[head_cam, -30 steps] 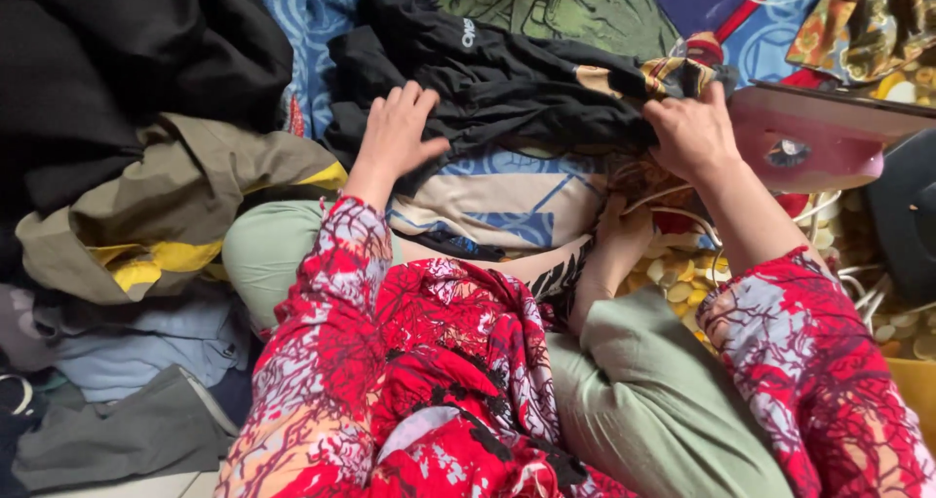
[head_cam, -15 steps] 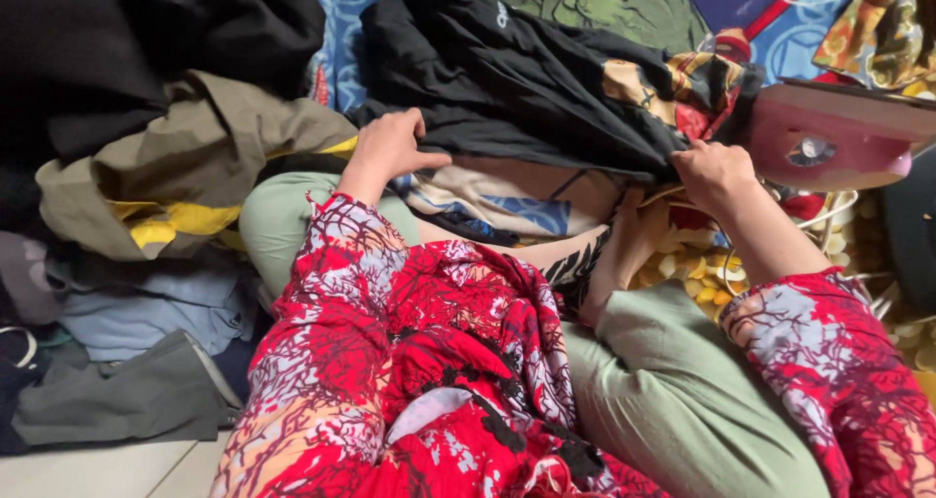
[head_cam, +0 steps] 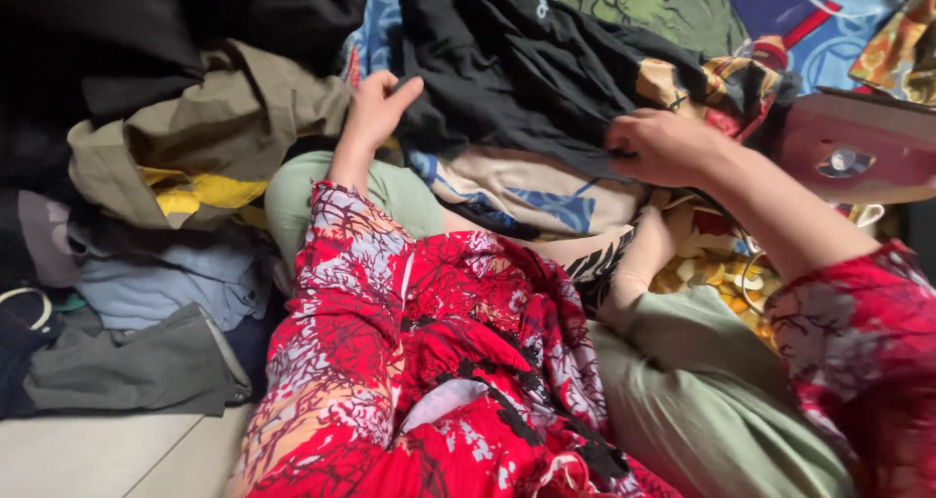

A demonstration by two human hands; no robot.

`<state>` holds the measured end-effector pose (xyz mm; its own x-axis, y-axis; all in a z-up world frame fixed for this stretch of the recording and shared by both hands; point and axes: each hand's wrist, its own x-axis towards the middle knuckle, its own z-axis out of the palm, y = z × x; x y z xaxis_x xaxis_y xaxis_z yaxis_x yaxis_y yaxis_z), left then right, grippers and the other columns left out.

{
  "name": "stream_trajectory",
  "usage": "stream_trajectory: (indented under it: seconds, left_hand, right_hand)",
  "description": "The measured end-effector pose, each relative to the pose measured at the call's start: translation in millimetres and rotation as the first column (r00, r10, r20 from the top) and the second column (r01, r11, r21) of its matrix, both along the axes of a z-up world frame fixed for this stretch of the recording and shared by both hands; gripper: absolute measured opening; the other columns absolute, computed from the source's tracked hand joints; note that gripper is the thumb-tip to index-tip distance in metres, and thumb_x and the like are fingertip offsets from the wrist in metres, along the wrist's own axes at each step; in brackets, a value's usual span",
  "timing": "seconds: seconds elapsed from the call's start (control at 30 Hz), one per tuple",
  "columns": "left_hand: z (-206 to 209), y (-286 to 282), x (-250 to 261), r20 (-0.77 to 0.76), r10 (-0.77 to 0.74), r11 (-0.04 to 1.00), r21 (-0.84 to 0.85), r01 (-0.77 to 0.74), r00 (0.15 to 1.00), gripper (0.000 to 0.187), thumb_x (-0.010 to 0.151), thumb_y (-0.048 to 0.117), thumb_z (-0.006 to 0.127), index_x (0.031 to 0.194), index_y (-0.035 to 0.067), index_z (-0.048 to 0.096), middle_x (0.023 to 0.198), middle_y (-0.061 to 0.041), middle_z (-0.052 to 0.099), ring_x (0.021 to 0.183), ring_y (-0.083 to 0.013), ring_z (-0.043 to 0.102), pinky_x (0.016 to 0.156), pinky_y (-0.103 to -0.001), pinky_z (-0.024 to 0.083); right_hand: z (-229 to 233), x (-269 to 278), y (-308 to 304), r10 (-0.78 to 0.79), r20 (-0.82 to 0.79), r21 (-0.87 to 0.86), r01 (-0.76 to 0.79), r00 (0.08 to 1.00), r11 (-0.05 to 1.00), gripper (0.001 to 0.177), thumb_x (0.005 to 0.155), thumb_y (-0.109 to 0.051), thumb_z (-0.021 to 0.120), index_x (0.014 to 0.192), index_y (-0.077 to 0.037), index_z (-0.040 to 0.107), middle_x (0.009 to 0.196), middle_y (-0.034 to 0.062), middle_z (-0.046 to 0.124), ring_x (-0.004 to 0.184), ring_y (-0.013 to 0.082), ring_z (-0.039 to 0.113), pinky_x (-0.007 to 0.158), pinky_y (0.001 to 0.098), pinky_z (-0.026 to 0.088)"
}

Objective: Ironing a black garment and folding clothes on a bed or floor.

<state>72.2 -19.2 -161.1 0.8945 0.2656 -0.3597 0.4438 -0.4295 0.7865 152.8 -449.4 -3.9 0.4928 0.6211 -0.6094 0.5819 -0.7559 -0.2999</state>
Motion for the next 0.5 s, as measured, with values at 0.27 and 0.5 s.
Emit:
stream_trajectory:
  seconds: [0.27,0.5]
  left_hand:
    - [49.1,-4.9,-15.6,-0.167,0.151,0.827,-0.518,-0.217,0.974,0.035,0.087,0.037,0.081,0.098,0.009,0.063,0.085,0.005,0.059,0.076,-0.0053,0.052,0.065,-0.026,0.045]
    - [38.1,5.5,-32.9,-0.110,0.153,0.938,-0.296,-0.179,0.982,0.063,0.082,0.051,0.089,0.115,0.007,0.057,0.097,0.001,0.062,0.086,-0.0056,0.055,0.074,-0.022,0.049]
  right_hand:
    - [-100.4,-87.5,159.6,-0.394,-0.912,-0.068,0.902,0.117,0.426,0.042,0.096,-0.038,0.069,0.126,-0.010,0.062,0.113,-0.0010,0.070,0.097,0.0153,0.066,0.082,0.0368,0.057]
    - [-79.5,-100.8,169.1,-0.032,-0.976,-0.209,0.965,-0.216,-0.157,0.032,0.097,-0.019,0.068,0.120,0.003,0.066,0.107,0.0107,0.074,0.090,0.0197,0.068,0.082,0.0366,0.055]
